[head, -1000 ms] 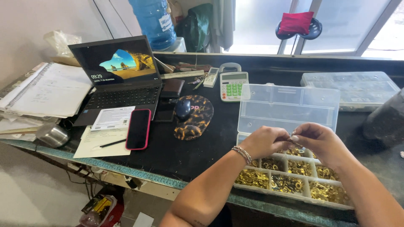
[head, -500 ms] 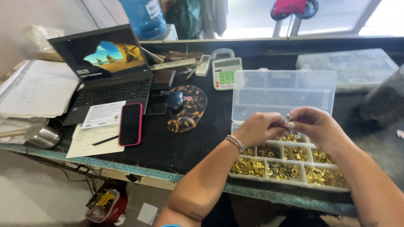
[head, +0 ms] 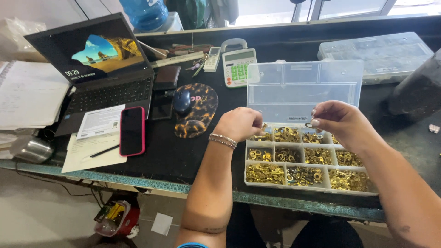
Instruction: Sorting small brass electrical terminals into a plastic organizer box
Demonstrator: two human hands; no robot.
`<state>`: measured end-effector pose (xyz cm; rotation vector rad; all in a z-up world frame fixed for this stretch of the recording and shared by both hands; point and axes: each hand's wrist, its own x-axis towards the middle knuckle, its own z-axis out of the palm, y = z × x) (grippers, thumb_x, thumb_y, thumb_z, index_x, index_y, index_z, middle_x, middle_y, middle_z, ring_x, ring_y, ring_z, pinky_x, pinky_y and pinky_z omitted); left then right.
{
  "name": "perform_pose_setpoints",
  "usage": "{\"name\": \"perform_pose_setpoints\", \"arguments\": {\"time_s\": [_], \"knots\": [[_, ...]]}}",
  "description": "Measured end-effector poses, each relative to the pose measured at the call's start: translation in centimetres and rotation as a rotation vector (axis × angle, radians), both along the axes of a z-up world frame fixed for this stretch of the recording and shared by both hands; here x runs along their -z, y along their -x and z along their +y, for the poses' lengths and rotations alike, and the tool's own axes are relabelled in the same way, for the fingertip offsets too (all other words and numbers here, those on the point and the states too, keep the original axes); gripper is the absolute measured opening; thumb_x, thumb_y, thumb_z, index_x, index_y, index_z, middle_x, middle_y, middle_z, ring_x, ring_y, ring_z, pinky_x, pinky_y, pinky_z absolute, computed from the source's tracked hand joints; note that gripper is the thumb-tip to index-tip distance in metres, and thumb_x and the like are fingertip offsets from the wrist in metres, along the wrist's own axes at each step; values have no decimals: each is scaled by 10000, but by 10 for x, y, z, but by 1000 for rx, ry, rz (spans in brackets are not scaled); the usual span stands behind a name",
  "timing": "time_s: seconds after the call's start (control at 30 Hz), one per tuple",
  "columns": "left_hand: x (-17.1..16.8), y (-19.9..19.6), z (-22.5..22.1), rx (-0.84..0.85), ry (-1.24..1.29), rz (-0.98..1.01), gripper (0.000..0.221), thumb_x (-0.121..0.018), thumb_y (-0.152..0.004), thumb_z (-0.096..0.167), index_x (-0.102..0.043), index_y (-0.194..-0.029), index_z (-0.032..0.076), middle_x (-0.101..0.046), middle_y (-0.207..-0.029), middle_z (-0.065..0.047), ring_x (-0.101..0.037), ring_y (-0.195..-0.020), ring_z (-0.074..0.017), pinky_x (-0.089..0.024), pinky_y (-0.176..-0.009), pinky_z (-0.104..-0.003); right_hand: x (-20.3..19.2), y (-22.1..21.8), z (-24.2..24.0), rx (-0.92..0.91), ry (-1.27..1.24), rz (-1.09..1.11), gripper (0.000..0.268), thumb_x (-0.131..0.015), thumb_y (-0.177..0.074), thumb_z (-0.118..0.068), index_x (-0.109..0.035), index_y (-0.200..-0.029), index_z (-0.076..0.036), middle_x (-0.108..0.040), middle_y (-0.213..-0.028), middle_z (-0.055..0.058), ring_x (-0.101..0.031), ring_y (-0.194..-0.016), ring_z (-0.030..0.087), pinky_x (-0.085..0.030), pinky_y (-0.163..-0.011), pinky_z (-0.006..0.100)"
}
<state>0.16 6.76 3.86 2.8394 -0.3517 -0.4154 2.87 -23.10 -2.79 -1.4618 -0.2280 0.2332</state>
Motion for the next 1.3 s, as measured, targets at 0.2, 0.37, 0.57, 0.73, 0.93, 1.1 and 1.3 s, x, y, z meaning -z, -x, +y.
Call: {"name": "perform_pose_setpoints", "arguments": {"time_s": [0.2, 0.37, 0.57, 0.73, 0.93, 1.1, 1.3], "knots": [[8, 2, -24, 197, 279, -403, 310, -738, -875, 489, -687, -859, 184, -730, -838, 7, -683, -753, -163, -536, -657, -341, -51, 27, 20, 109, 333, 62, 198, -774, -851, 54, -706, -1013, -36, -731, -979, 75, -678, -858, 185, -577, -897, 310], [23, 13, -58, 360, 450, -451, 311, -636, -928, 472, -684, -1066, 198, -733, -897, -11, -715, -872, -237, -551, -773, -404, -4, 8, 10, 52, 197, -44, 304, -786, -788, 97, -694, -1067, 19, -723, -1037, 129, -702, -957, 222, -595, -862, 356], [10, 14, -50, 398, 352, -381, 188, -562, -1023, 392, -671, -1026, 240, -712, -920, -13, -705, -967, -252, -572, -836, -387, -2, 10, 9, -63, 98, -101, 323, -853, -769, 35, -723, -1063, 7, -724, -886, 93, -726, -814, 163, -608, -701, 288], [-10, 9, -3, 233, 188, -155, 221, -578, -978, 346, -740, -996, 197, -762, -960, -116, -712, -1007, -359, -568, -885, -460, -5, 7, 2, -98, 178, -86, 289, -856, -801, -34, -749, -1070, -41, -749, -833, 93, -698, -769, 129, -576, -662, 265], [8, 4, 9, 64, 89, -70, 265, -685, -879, 427, -770, -981, 197, -744, -941, -80, -711, -1033, -339, -568, -911, -451, -10, 15, 7, -72, 259, -88, 301, -819, -812, -28, -762, -1108, -24, -752, -890, 123, -679, -837, 164, -568, -756, 328], [10, -5, -9, -49, 176, -446, 369, -669, -893, 579, -679, -846, 213, -747, -854, -11, -723, -810, -254, -515, -597, -439, 0, 0, -1, -40, 310, -51, 205, -805, -848, -88, -738, -1041, -69, -750, -968, 40, -661, -853, 130, -494, -836, 262], [32, -4, 15, -123, 329, -895, 317, -661, -942, 417, -625, -1163, 192, -729, -815, 10, -736, -802, -212, -583, -652, -401, 4, 5, -5, 159, 529, -183, 230, -775, -963, -215, -761, -1141, -71, -715, -916, 60, -581, -821, 130, -412, -825, 259]]}}
